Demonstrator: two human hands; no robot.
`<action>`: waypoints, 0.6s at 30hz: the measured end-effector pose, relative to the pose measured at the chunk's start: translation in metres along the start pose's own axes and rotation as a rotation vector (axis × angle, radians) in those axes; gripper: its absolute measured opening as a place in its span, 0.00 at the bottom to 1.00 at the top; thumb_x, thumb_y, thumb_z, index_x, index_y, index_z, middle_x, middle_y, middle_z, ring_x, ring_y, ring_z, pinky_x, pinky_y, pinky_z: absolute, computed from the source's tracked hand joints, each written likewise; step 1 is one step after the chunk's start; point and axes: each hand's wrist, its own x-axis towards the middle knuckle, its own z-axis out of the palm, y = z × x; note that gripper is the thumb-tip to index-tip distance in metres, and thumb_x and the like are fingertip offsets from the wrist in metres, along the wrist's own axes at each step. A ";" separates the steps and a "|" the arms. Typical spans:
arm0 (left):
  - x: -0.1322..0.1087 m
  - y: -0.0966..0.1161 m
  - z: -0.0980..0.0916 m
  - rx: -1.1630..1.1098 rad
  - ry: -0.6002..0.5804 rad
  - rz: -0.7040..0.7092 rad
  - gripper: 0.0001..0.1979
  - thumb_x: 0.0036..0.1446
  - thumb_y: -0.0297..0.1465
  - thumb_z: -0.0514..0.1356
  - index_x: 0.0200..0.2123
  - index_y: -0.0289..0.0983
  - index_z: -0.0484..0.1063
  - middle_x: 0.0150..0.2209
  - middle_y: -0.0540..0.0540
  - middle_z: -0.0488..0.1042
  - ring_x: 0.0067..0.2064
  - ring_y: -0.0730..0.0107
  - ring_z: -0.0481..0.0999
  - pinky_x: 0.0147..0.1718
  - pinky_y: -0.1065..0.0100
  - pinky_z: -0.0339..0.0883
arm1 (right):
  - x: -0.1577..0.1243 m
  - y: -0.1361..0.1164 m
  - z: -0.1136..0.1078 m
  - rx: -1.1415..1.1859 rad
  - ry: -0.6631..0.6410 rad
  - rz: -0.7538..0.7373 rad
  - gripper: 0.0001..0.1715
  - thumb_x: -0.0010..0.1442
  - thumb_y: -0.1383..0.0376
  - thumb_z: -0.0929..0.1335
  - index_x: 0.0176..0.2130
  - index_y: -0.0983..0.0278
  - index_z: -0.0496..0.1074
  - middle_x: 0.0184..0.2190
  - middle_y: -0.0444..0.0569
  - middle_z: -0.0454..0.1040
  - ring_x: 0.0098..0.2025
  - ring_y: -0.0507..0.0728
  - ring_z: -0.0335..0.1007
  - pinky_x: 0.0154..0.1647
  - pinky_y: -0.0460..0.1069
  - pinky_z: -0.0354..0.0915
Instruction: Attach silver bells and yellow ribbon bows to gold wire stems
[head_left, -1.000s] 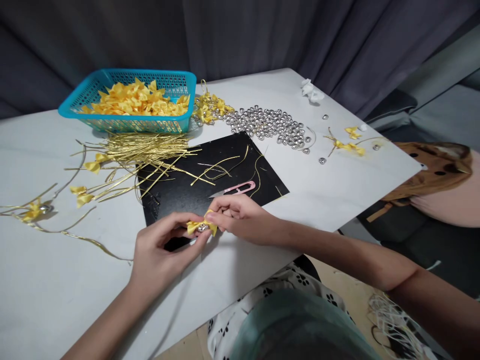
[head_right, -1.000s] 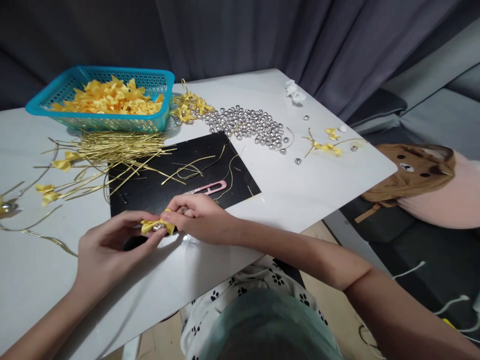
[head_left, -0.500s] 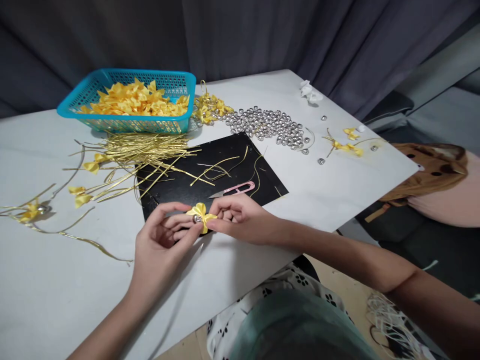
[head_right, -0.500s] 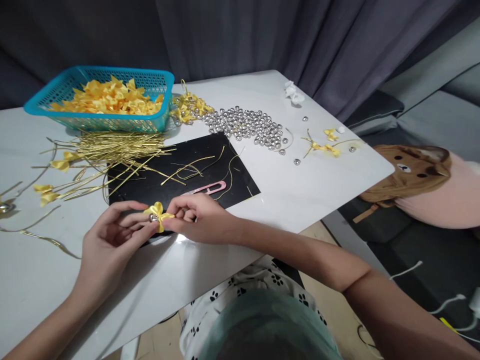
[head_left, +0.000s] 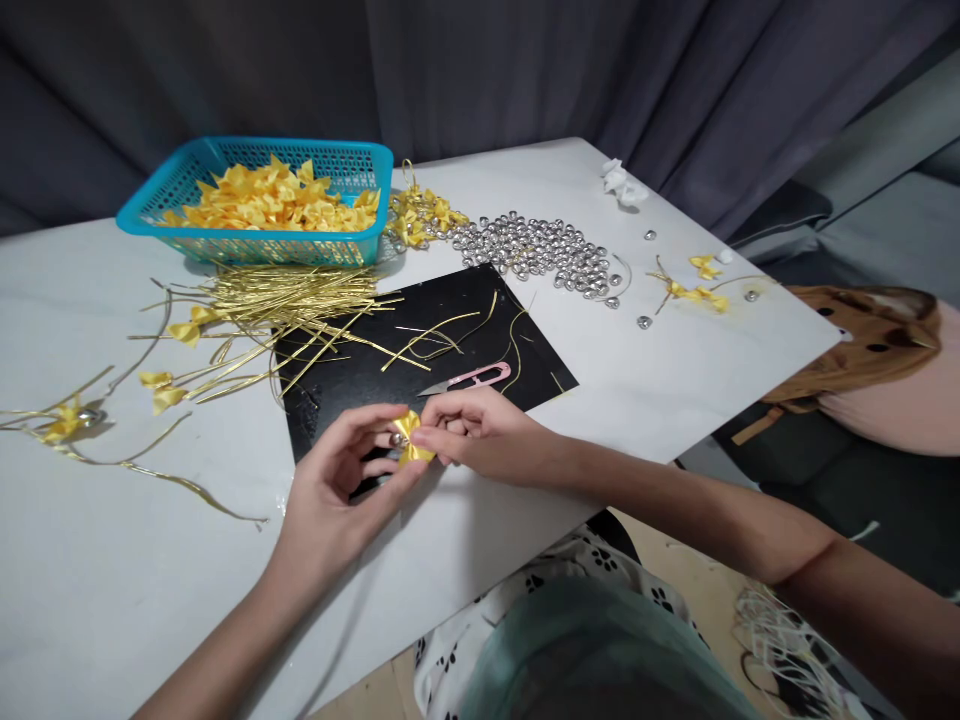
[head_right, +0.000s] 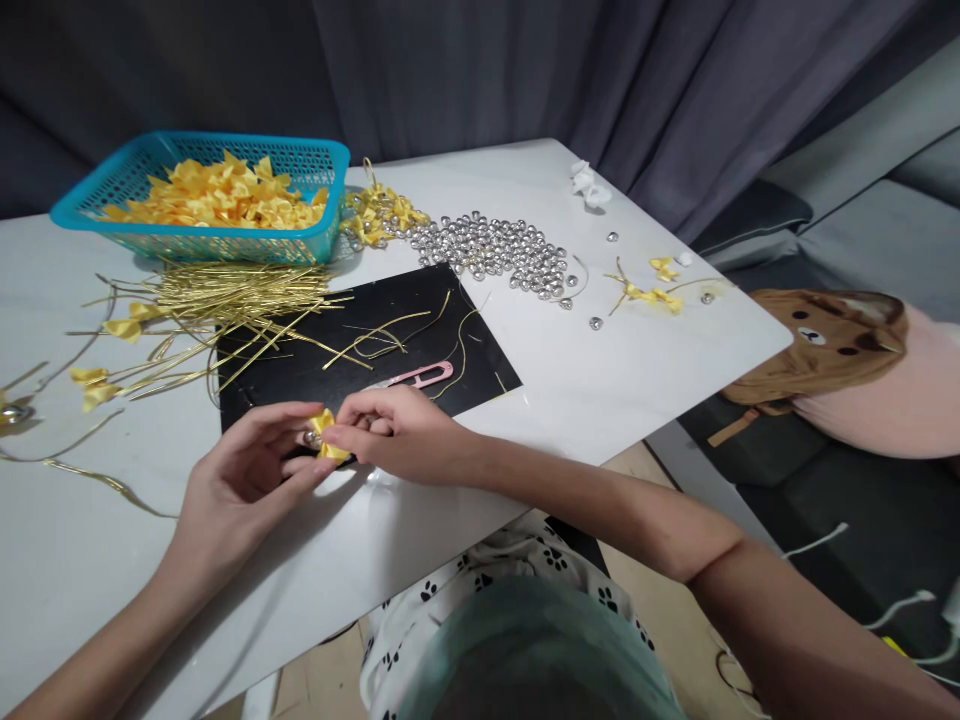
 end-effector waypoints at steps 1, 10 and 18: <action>0.000 -0.001 0.000 0.014 -0.004 0.006 0.17 0.45 0.27 0.68 0.41 0.43 0.74 0.36 0.51 0.78 0.36 0.73 0.78 0.31 0.77 0.73 | 0.000 0.002 0.001 0.006 -0.014 -0.027 0.10 0.54 0.67 0.70 0.26 0.68 0.66 0.20 0.37 0.62 0.21 0.43 0.54 0.21 0.41 0.50; 0.001 0.006 -0.005 0.124 0.020 -0.012 0.03 0.42 0.28 0.67 0.26 0.39 0.77 0.27 0.49 0.78 0.26 0.73 0.75 0.24 0.75 0.71 | -0.009 0.003 -0.007 -0.205 -0.099 -0.159 0.08 0.59 0.68 0.63 0.29 0.67 0.66 0.17 0.35 0.56 0.20 0.44 0.47 0.21 0.43 0.46; 0.005 -0.001 -0.014 -0.032 -0.041 -0.235 0.04 0.41 0.26 0.67 0.23 0.39 0.76 0.21 0.53 0.74 0.22 0.78 0.70 0.20 0.79 0.63 | -0.010 0.005 -0.013 -0.242 -0.092 -0.132 0.08 0.60 0.68 0.62 0.29 0.68 0.65 0.19 0.37 0.55 0.21 0.45 0.47 0.22 0.43 0.47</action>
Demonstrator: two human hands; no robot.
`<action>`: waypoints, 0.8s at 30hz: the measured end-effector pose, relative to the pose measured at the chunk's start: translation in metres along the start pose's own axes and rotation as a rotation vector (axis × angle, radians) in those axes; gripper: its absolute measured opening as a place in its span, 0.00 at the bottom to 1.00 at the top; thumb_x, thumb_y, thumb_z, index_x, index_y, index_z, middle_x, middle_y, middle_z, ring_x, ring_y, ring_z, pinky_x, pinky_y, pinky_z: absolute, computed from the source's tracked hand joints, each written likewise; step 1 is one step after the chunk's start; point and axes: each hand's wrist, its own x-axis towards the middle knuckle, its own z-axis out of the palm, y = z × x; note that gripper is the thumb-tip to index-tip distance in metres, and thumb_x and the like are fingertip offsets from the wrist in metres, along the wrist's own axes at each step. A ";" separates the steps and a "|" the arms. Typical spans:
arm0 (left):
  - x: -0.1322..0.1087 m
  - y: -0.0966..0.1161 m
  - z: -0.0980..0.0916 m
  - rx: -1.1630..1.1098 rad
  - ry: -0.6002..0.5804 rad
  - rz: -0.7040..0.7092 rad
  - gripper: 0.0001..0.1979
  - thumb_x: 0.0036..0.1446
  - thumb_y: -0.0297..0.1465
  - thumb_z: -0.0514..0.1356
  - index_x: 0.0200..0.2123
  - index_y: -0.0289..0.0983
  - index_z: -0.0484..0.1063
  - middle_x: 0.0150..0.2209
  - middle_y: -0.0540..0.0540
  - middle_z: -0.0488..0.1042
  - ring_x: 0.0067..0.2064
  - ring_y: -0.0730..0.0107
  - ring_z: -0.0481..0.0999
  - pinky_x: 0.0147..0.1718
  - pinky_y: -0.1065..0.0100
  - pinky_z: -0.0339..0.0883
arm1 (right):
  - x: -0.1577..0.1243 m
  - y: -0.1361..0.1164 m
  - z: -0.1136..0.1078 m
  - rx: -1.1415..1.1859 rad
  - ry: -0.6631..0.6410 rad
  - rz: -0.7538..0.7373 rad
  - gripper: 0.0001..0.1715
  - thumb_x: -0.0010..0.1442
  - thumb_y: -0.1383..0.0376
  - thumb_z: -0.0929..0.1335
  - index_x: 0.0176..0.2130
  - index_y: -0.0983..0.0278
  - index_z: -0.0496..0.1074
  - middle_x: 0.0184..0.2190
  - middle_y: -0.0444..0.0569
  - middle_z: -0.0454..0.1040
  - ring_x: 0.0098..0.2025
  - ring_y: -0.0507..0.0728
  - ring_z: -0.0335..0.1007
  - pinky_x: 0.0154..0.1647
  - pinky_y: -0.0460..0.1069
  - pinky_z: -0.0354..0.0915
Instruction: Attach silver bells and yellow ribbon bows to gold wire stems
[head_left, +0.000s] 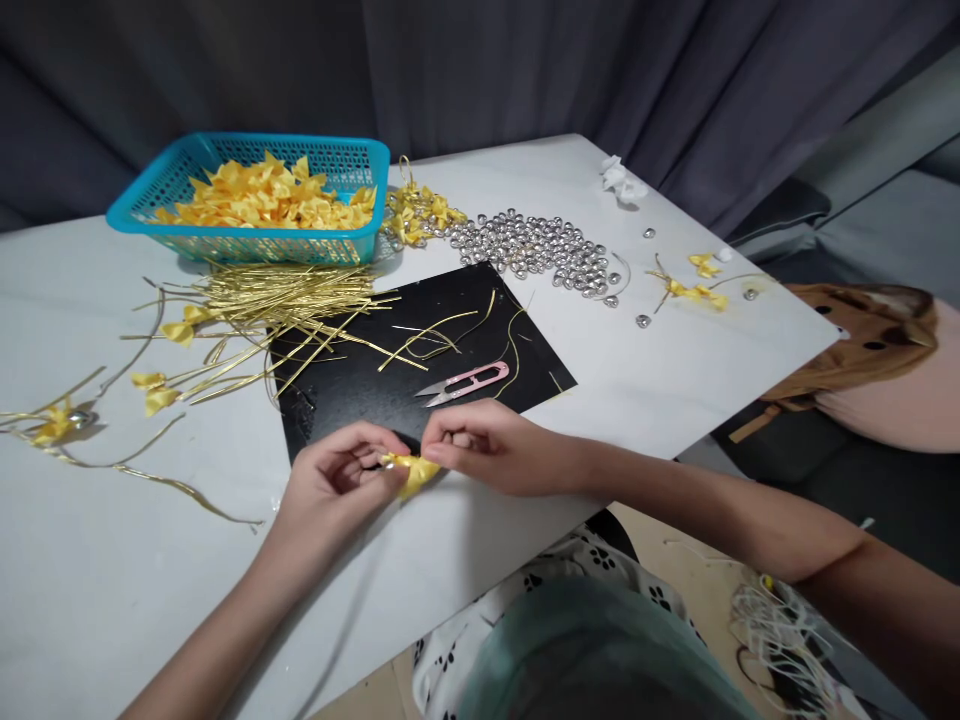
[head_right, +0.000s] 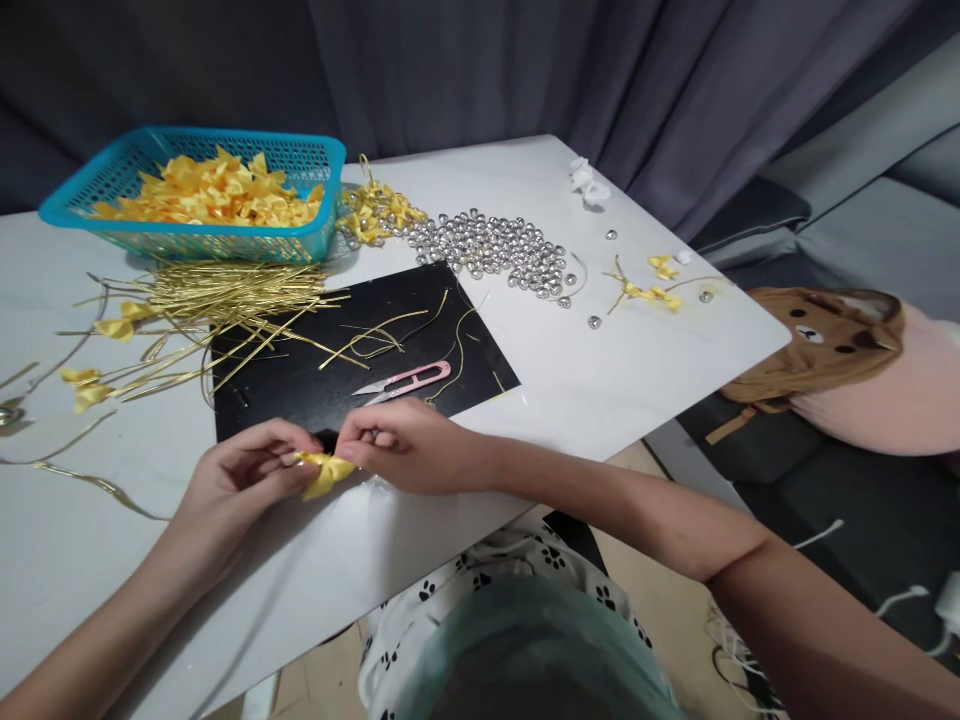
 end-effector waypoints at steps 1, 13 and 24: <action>0.002 0.000 -0.003 -0.034 0.030 0.001 0.04 0.41 0.26 0.66 0.22 0.39 0.75 0.20 0.53 0.74 0.21 0.79 0.69 0.20 0.79 0.63 | 0.000 0.002 -0.002 0.010 0.031 0.038 0.08 0.60 0.68 0.62 0.29 0.68 0.65 0.21 0.38 0.57 0.22 0.45 0.48 0.22 0.43 0.47; 0.011 0.005 -0.009 -0.096 0.172 -0.037 0.11 0.38 0.33 0.72 0.27 0.38 0.75 0.22 0.54 0.75 0.24 0.78 0.72 0.20 0.81 0.64 | 0.002 0.010 -0.003 -0.048 0.145 0.169 0.08 0.58 0.69 0.64 0.27 0.68 0.66 0.20 0.38 0.58 0.21 0.44 0.50 0.21 0.43 0.47; 0.003 0.006 0.003 0.003 0.075 0.014 0.12 0.35 0.28 0.72 0.25 0.38 0.73 0.20 0.53 0.77 0.23 0.78 0.76 0.24 0.82 0.69 | 0.013 -0.003 0.010 0.194 0.139 0.160 0.06 0.53 0.67 0.70 0.32 0.68 0.70 0.22 0.38 0.63 0.19 0.43 0.53 0.19 0.41 0.48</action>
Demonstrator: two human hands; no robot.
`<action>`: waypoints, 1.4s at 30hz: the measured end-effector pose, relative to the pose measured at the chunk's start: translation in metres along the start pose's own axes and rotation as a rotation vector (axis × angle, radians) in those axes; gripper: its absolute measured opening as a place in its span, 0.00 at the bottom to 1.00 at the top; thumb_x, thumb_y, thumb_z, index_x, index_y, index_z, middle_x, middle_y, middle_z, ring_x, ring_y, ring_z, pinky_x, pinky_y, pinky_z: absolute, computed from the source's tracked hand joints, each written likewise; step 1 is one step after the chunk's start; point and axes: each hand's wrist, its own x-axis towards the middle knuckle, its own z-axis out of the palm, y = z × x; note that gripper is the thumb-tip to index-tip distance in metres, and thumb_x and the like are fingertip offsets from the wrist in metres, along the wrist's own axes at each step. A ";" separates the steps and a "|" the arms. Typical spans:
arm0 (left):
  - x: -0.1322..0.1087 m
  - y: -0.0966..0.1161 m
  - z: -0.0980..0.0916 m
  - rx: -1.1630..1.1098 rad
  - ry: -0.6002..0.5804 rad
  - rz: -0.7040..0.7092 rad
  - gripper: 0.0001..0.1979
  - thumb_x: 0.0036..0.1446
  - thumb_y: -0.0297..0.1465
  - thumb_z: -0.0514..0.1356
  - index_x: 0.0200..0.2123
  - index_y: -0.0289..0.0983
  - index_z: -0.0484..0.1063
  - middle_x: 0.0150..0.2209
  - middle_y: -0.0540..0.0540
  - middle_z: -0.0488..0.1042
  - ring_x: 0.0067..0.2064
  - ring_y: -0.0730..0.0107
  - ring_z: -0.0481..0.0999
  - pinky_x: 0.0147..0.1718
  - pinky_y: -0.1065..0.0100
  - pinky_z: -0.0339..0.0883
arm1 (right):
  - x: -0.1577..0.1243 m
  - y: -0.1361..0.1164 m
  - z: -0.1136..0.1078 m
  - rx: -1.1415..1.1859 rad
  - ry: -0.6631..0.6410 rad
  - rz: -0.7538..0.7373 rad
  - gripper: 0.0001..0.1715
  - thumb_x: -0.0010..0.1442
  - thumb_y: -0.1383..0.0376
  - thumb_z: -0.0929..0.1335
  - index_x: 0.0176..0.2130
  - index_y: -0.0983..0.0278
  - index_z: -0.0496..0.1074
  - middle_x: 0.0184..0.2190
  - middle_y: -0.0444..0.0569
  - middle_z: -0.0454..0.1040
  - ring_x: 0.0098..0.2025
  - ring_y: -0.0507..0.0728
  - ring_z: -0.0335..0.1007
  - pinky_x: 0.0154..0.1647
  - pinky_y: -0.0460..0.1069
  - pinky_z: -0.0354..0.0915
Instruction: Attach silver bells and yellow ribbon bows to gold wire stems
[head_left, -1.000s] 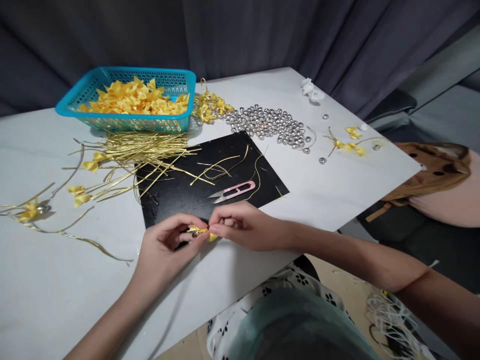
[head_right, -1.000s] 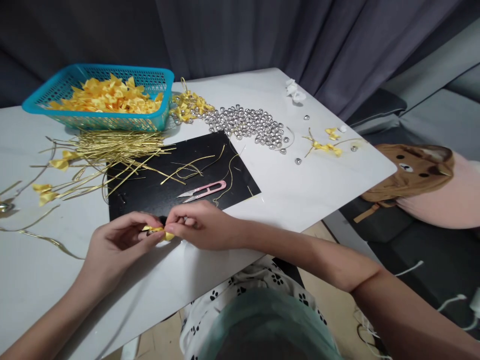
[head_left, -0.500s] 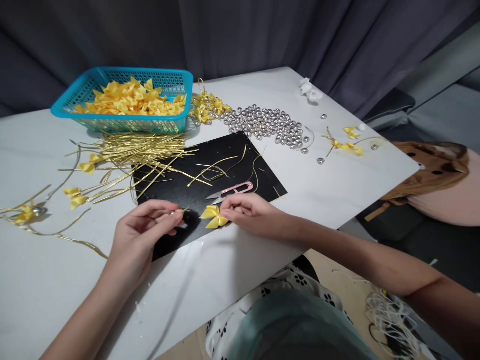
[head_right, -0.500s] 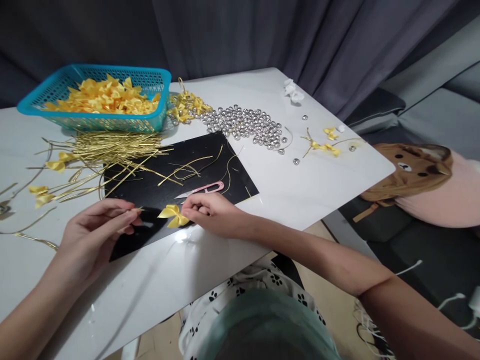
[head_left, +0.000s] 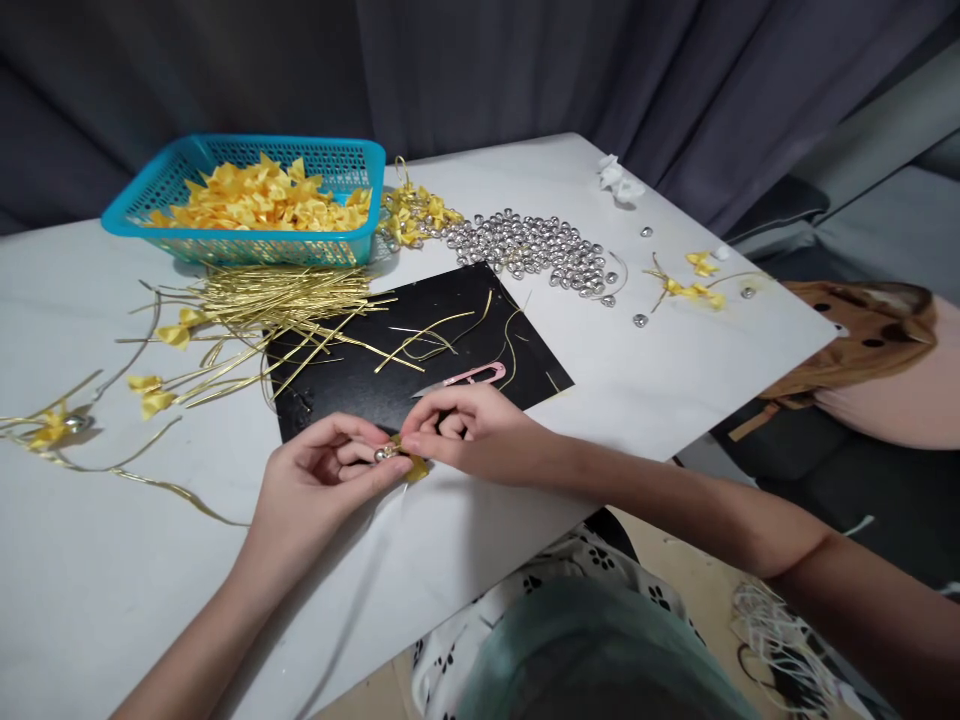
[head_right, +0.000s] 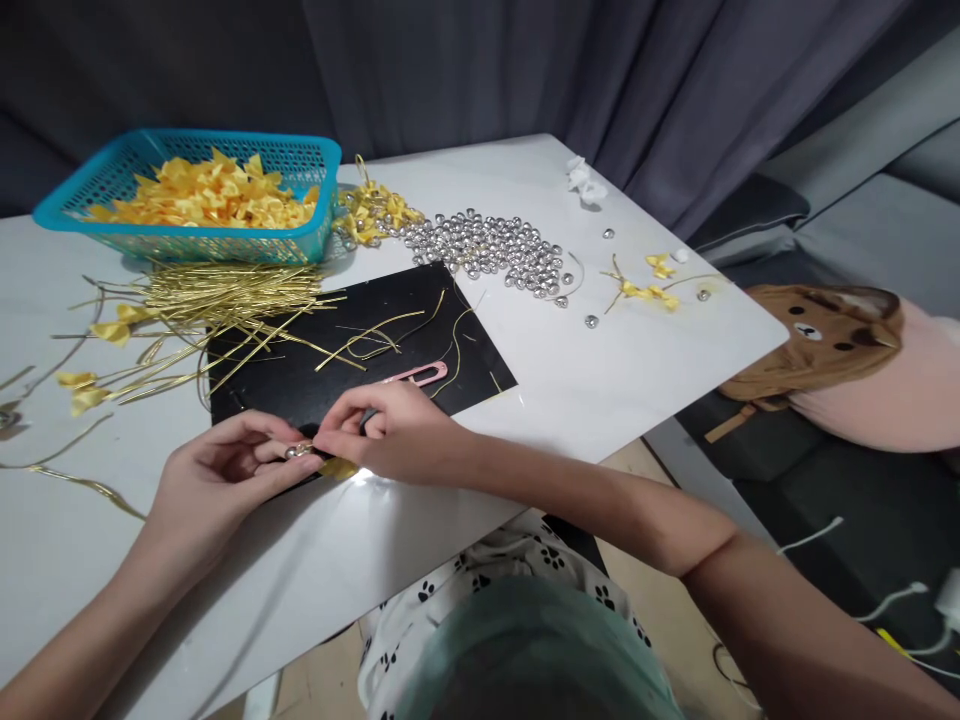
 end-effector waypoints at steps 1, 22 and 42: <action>-0.001 0.001 0.001 0.009 0.013 0.010 0.12 0.35 0.28 0.72 0.25 0.38 0.73 0.20 0.54 0.77 0.23 0.78 0.76 0.23 0.83 0.69 | 0.000 -0.001 0.001 0.016 -0.041 0.005 0.05 0.54 0.67 0.69 0.32 0.68 0.70 0.23 0.39 0.64 0.20 0.43 0.55 0.20 0.41 0.50; 0.010 0.002 -0.016 0.346 0.060 0.156 0.10 0.44 0.38 0.67 0.27 0.39 0.74 0.31 0.47 0.80 0.30 0.69 0.77 0.28 0.72 0.72 | -0.020 0.017 -0.091 -0.638 0.753 -0.236 0.07 0.51 0.67 0.69 0.24 0.67 0.68 0.17 0.41 0.62 0.21 0.48 0.55 0.24 0.45 0.54; 0.019 -0.013 -0.028 1.052 -0.154 0.758 0.10 0.59 0.30 0.53 0.36 0.40 0.74 0.43 0.44 0.80 0.43 0.60 0.75 0.42 0.60 0.70 | -0.013 0.029 0.006 -1.010 0.134 -0.430 0.14 0.66 0.64 0.61 0.44 0.63 0.73 0.39 0.48 0.73 0.33 0.49 0.68 0.27 0.45 0.54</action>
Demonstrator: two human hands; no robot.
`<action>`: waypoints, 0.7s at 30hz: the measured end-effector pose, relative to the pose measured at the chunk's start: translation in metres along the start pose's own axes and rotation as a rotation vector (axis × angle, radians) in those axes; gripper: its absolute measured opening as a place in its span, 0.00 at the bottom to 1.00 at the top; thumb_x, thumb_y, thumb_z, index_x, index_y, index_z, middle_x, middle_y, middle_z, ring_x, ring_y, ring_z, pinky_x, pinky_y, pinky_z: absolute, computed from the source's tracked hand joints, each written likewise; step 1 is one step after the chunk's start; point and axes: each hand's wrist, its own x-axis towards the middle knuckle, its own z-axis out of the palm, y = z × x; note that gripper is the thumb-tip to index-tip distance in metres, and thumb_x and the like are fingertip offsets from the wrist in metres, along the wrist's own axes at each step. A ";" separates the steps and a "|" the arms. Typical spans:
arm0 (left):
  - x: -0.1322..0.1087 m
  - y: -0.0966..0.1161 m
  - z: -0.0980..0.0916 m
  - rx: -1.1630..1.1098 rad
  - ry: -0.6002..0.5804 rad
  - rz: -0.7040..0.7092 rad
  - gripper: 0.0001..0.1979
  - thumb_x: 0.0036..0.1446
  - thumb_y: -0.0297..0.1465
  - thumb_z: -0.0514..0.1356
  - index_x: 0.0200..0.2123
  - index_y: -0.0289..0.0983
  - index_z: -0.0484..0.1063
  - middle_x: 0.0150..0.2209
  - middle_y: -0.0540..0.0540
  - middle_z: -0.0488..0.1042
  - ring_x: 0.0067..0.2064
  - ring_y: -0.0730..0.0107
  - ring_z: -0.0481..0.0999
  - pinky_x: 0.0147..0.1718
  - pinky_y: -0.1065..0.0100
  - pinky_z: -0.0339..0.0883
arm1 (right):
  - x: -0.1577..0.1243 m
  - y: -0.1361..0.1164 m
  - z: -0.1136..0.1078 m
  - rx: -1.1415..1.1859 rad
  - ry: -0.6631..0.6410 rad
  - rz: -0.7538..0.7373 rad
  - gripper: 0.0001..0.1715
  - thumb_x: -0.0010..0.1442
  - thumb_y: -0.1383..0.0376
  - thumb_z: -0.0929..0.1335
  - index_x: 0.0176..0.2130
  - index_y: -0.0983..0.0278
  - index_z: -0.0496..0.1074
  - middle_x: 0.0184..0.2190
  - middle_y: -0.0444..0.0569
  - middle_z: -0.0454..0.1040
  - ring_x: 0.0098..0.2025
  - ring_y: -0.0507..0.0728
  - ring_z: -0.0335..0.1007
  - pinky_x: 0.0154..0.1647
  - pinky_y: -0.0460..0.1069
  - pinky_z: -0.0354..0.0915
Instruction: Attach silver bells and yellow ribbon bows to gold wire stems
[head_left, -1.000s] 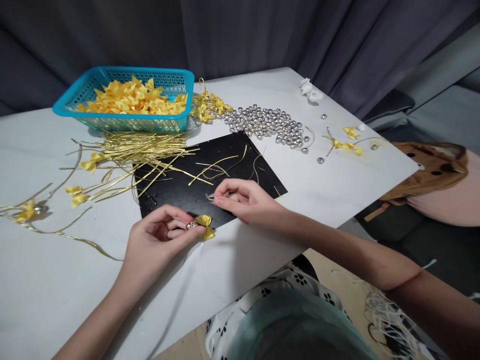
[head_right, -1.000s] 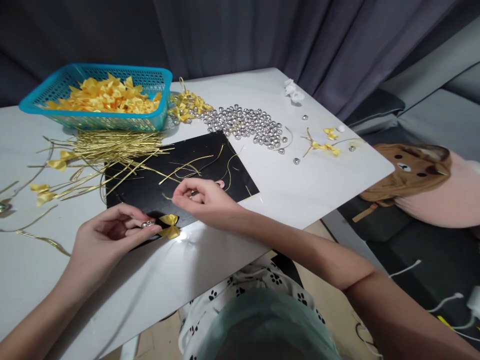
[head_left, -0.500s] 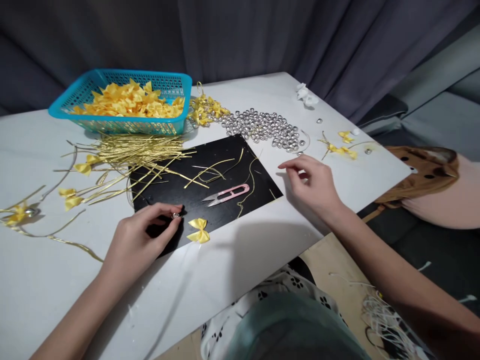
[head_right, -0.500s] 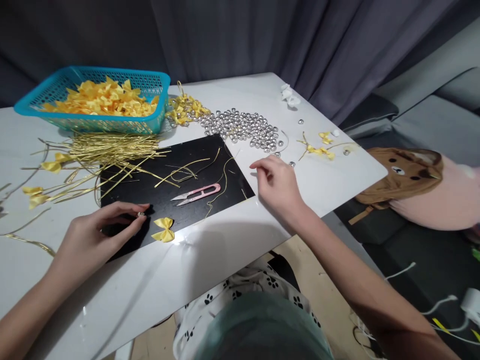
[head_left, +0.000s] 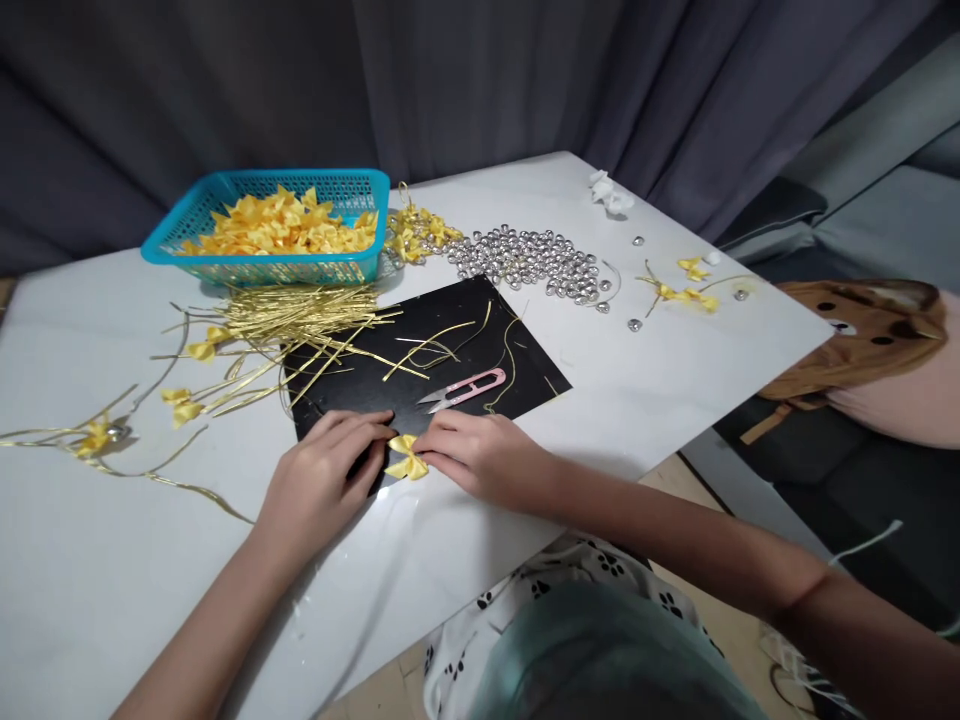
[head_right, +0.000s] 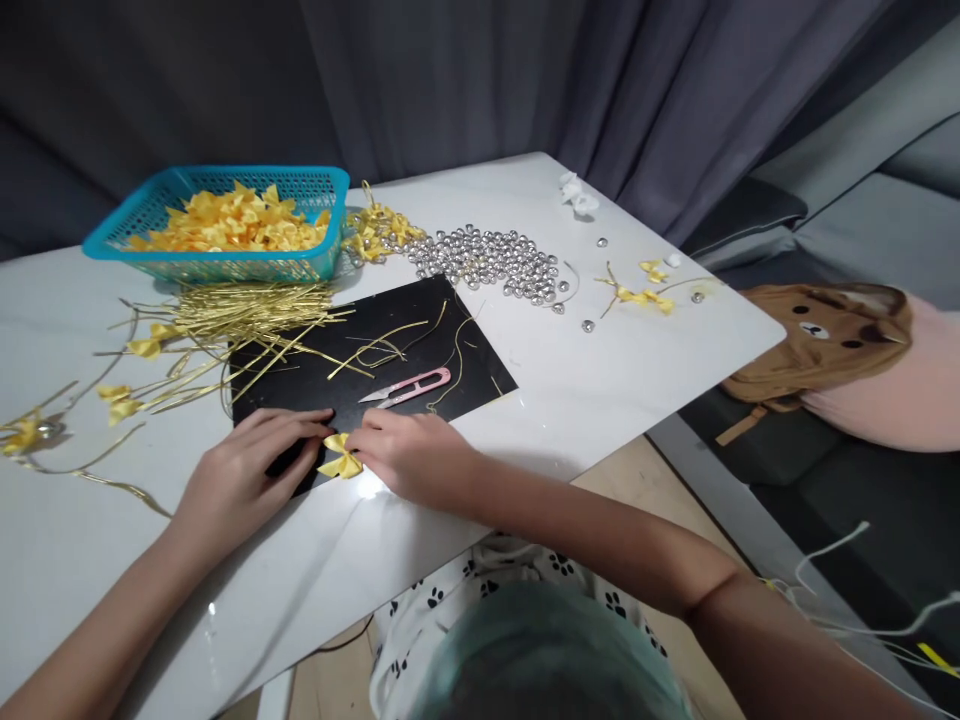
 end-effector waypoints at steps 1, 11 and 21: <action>0.000 0.000 0.000 0.000 -0.001 0.001 0.10 0.59 0.29 0.52 0.37 0.39 0.74 0.43 0.44 0.80 0.43 0.60 0.75 0.42 0.60 0.70 | 0.001 0.001 0.000 -0.031 -0.005 -0.022 0.14 0.66 0.64 0.60 0.43 0.63 0.73 0.38 0.47 0.73 0.32 0.49 0.67 0.25 0.45 0.52; -0.001 0.000 -0.001 0.004 0.069 0.002 0.11 0.58 0.27 0.54 0.39 0.37 0.75 0.47 0.40 0.79 0.46 0.58 0.76 0.42 0.59 0.72 | 0.020 -0.012 0.001 -0.393 -0.207 -0.218 0.16 0.63 0.73 0.55 0.47 0.69 0.65 0.38 0.53 0.72 0.30 0.54 0.69 0.19 0.48 0.45; -0.001 0.032 0.001 -0.410 0.339 -0.290 0.04 0.53 0.30 0.62 0.28 0.38 0.77 0.32 0.44 0.81 0.34 0.64 0.80 0.35 0.67 0.74 | 0.022 -0.001 -0.016 0.292 -0.028 0.058 0.05 0.63 0.69 0.56 0.35 0.63 0.58 0.32 0.47 0.68 0.30 0.52 0.62 0.31 0.48 0.55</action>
